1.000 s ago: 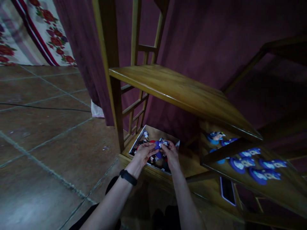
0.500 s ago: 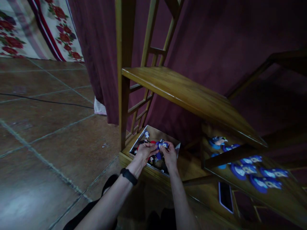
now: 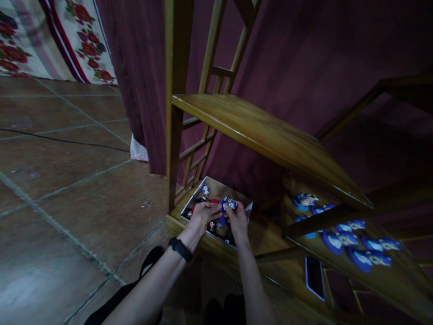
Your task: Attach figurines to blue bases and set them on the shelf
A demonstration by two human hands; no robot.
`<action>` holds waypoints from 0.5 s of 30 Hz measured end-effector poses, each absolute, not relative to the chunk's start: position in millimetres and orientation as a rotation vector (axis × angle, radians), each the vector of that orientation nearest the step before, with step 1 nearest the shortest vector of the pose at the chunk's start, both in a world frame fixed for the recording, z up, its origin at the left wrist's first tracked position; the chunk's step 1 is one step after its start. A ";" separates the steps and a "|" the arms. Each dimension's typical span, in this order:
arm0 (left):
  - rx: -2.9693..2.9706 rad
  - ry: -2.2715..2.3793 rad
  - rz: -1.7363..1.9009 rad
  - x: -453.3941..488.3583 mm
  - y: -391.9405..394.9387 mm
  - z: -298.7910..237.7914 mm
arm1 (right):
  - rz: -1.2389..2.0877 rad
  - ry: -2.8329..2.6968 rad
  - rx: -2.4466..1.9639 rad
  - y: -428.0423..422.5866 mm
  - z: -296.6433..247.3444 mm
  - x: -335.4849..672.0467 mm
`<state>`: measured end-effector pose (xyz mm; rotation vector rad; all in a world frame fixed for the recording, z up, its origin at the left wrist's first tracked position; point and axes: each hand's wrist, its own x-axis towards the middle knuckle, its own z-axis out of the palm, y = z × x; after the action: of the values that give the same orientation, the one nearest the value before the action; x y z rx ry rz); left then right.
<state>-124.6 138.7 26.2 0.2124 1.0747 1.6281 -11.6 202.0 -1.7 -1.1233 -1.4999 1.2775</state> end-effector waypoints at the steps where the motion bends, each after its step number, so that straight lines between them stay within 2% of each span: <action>1: 0.211 1.073 1.629 -124.4 138.6 26.3 | 1.286 -1.489 -1.119 202.3 -2.1 -11.5; 15: 0.292 1.144 1.650 -126.1 135.3 27.6 | 1.344 -1.614 -1.074 200.6 4.8 -5.7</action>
<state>-126.1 135.3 27.6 0.2920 1.1437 1.6496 -5.7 200.6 4.8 -1.0742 -1.6142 1.3444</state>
